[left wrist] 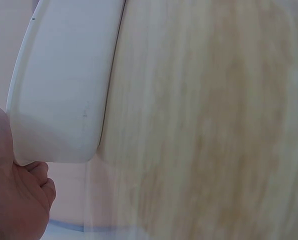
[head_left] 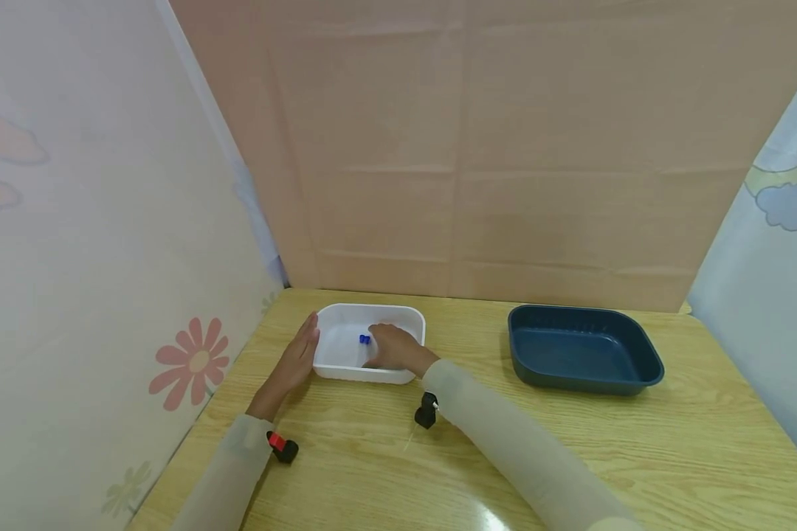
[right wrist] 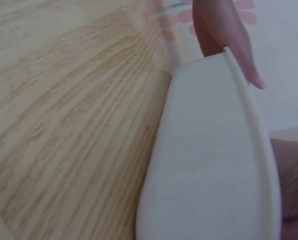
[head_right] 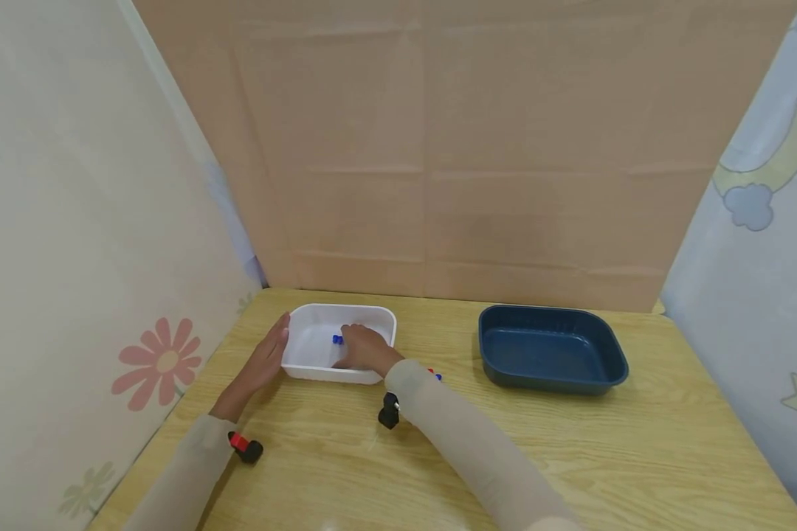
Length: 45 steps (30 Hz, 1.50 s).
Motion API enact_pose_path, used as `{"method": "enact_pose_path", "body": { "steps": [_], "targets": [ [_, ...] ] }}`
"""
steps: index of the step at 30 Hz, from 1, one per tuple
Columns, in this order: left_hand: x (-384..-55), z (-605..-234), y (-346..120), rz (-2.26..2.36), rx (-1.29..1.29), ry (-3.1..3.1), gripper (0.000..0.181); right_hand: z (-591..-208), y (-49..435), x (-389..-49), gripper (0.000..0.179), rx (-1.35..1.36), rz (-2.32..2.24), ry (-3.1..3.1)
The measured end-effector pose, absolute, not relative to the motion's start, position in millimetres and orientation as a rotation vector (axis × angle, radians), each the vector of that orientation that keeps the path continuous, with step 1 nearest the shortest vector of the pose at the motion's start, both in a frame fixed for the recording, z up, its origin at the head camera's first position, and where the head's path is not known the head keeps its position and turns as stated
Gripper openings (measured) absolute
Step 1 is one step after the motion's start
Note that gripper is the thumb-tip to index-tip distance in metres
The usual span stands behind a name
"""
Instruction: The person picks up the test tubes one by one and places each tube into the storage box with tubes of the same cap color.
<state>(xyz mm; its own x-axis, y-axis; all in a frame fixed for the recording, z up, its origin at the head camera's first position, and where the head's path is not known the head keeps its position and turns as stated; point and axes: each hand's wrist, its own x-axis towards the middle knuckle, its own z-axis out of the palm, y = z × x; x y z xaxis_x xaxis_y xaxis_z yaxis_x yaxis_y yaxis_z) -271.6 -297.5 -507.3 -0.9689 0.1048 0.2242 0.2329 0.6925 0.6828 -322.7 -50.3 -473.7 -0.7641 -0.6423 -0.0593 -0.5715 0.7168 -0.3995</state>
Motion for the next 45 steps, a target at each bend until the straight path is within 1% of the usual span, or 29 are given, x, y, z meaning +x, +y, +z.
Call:
{"method": "enact_pose_path", "body": {
  "steps": [3, 8, 16, 25, 31, 37, 45],
  "targets": [
    [-272, -507, -298, -1.135, -0.272, -2.743, 0.061, -468, -45, -321, 0.087, -0.954, -0.616, 2.703],
    [-271, -506, -299, -1.126, -0.266, -2.761, 0.063, -455, -34, -315, 0.090, -0.966, -0.707, 2.701],
    [-270, -506, -297, -1.141, -0.275, -2.743, 0.061, -444, -12, -299, 0.089, -1.017, -0.763, 2.734],
    [-270, -507, -297, -1.117, -0.269, -2.768, 0.063, -441, 14, -278, 0.089, -1.070, -0.742, 2.764],
    [-270, -505, -299, -1.127, -0.272, -2.771, 0.064, -440, 27, -268, 0.088, -1.054, -0.781, 2.771],
    [-270, -505, -301, -1.137, -0.294, -2.749, 0.062, -440, 41, -255, 0.086, -1.074, -0.795, 2.795],
    [-269, -504, -300, -1.151, -0.269, -2.776, 0.064, -438, 59, -241, 0.089, -1.049, -0.828, 2.809]
  ]
}}
